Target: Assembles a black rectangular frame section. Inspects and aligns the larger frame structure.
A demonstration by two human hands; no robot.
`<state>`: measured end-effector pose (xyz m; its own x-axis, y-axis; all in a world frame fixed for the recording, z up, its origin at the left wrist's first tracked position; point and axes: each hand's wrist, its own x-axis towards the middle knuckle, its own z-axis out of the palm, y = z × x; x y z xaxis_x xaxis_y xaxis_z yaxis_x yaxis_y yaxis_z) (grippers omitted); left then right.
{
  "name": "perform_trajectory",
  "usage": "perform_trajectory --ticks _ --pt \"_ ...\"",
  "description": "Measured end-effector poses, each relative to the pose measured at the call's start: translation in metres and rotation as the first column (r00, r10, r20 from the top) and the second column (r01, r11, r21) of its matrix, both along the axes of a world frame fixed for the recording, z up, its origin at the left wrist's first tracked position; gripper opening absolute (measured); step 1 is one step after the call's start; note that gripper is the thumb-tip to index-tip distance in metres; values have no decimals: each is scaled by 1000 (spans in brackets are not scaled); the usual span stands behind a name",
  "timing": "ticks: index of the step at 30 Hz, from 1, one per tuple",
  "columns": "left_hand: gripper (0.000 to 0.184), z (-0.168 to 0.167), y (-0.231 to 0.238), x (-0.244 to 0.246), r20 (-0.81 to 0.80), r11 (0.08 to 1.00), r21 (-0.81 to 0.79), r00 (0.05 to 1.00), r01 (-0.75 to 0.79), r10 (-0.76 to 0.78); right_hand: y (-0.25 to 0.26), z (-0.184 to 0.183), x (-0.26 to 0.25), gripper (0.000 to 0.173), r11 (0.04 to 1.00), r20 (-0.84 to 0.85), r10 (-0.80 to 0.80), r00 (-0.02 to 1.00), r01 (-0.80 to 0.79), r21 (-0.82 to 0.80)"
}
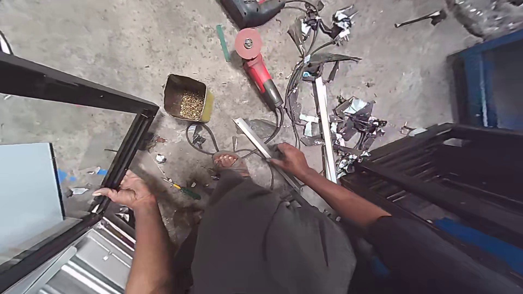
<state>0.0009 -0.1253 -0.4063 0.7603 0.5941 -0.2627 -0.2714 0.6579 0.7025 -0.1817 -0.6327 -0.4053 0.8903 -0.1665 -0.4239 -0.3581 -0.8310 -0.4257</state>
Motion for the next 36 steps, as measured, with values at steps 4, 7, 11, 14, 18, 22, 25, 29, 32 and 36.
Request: perform_trajectory --ticks 4,7,11,14,18,22,25,29,32,36 --pt "66 -5 4 1 26 1000 -26 1000 3 -2 18 -9 27 47 999 -200 39 979 -38 12" --pt "66 -11 10 0 45 1000 -29 999 9 -8 13 -11 25 32 1000 -147 -1 989 5 24" --pt "67 -10 7 0 25 999 -32 1000 1 0 -15 45 33 15 934 -27 -215 976 214 285" --pt "65 -6 7 2 7 999 -26 1000 -22 23 -34 105 58 17 740 129 -375 918 212 639" --pt "65 -7 -4 3 -26 998 -64 999 -25 23 -33 155 100 31 488 191 -628 755 191 851" --pt "65 3 2 -8 49 998 -47 998 32 -30 22 164 133 15 387 95 -639 763 213 897" --pt "61 -5 2 -2 24 996 -78 999 -33 35 72 143 147 26 240 30 -638 769 162 957" --pt "54 -1 -1 0 72 984 -165 994 -70 83 139 110 175 20 63 -130 -629 767 217 974" --pt "52 6 -5 0 46 975 -186 990 -119 130 180 89 192 21 41 -205 -551 809 271 962" --pt "50 13 -4 -1 -5 963 -221 988 -154 156 232 74 202 22 2 -222 -476 851 254 967"
